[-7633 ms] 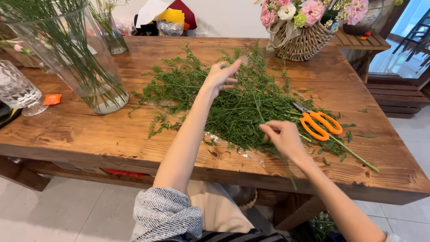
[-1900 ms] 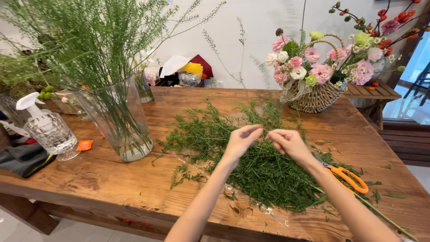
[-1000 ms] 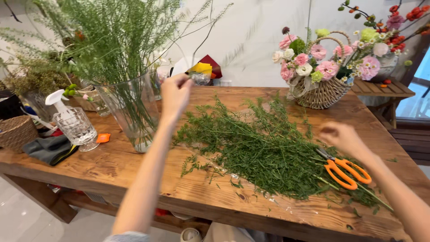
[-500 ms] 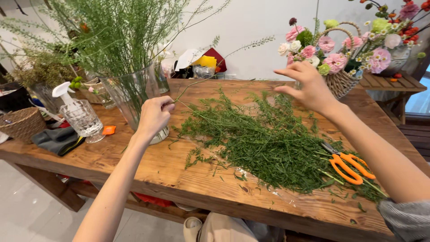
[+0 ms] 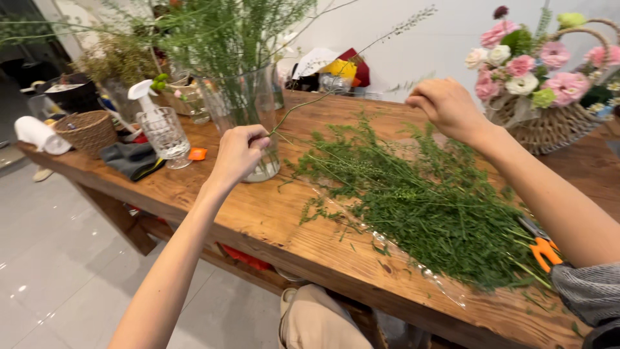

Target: The person trims greenery stems on a wooden table using orange-handled shears. They repeatedly pick up stems, cut them, and place the trimmed pieces into a tall glass vase. The person also removes leaves from some stems by hand.

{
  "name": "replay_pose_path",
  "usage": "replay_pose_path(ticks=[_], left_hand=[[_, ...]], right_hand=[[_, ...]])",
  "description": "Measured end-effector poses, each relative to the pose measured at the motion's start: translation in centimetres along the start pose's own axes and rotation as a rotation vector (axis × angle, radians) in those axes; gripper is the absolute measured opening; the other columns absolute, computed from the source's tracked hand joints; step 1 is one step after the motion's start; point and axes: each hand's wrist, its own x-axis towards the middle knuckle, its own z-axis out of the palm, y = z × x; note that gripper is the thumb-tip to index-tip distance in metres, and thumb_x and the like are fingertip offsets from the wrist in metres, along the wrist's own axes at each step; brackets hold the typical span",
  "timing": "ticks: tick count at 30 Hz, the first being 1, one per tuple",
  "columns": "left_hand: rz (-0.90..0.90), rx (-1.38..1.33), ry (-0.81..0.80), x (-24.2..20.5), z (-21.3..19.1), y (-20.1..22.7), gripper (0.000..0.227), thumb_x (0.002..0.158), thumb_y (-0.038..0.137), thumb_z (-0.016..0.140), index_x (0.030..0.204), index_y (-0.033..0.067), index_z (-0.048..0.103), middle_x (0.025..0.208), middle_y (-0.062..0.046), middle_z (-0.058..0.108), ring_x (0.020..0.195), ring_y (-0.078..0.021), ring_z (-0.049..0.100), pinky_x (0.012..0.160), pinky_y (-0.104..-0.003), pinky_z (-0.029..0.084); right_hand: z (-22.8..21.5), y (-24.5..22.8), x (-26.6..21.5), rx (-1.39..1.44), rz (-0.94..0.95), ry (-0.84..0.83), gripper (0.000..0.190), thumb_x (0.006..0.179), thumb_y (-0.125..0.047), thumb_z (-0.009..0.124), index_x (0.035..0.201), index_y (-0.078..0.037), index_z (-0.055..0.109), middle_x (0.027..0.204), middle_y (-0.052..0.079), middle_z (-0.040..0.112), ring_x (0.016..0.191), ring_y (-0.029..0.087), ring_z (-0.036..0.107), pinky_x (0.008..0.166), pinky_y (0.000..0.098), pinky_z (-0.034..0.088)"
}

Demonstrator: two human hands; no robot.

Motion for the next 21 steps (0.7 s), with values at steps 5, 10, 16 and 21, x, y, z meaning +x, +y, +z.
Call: replay_pose_path(ticks=[5, 10, 16, 21], left_hand=[[-0.098, -0.030, 0.020, -2.9, -2.9, -0.8, 0.011, 0.093, 0.014, 0.065, 0.091, 0.0169, 0.076, 0.080, -0.011, 0.072, 0.087, -0.0381, 0.069, 0.083, -0.048, 0.053], [-0.149, -0.005, 0.003, -4.9, -4.4, -2.8, 0.011, 0.093, 0.015, 0.065, 0.090, 0.0170, 0.075, 0.079, -0.009, 0.072, 0.084, -0.0343, 0.070, 0.081, -0.045, 0.053], [-0.165, 0.039, 0.007, -6.6, -4.8, -3.8, 0.011, 0.093, 0.014, 0.065, 0.089, 0.0153, 0.075, 0.077, -0.012, 0.071, 0.083, -0.0375, 0.069, 0.079, -0.047, 0.053], [-0.184, 0.037, 0.019, -7.5, -5.8, -3.5, 0.012, 0.093, 0.014, 0.065, 0.089, 0.0142, 0.075, 0.078, -0.015, 0.071, 0.085, -0.0404, 0.070, 0.079, -0.047, 0.052]], right_hand=[[1.0, -2.2, 1.6, 0.217, -0.024, 0.027, 0.028, 0.100, -0.027, 0.070, 0.123, -0.012, 0.064, 0.097, 0.007, 0.067, 0.083, 0.029, 0.065, 0.085, 0.0404, 0.046], [1.8, -6.5, 4.1, 0.290, -0.084, 0.051, 0.074, 0.085, -0.033, 0.082, 0.150, -0.013, 0.053, 0.101, 0.008, 0.066, 0.076, 0.025, 0.061, 0.083, 0.0400, 0.044], [4.4, -8.1, 6.1, 0.406, -0.144, 0.048, 0.031, 0.093, -0.021, 0.079, 0.120, -0.006, 0.074, 0.082, 0.007, 0.071, 0.067, 0.023, 0.063, 0.078, 0.0338, 0.044], [6.5, -8.8, 7.2, 0.424, -0.112, 0.002, 0.008, 0.096, -0.020, 0.075, 0.100, -0.013, 0.076, 0.077, 0.006, 0.072, 0.073, 0.029, 0.066, 0.078, 0.0379, 0.050]])
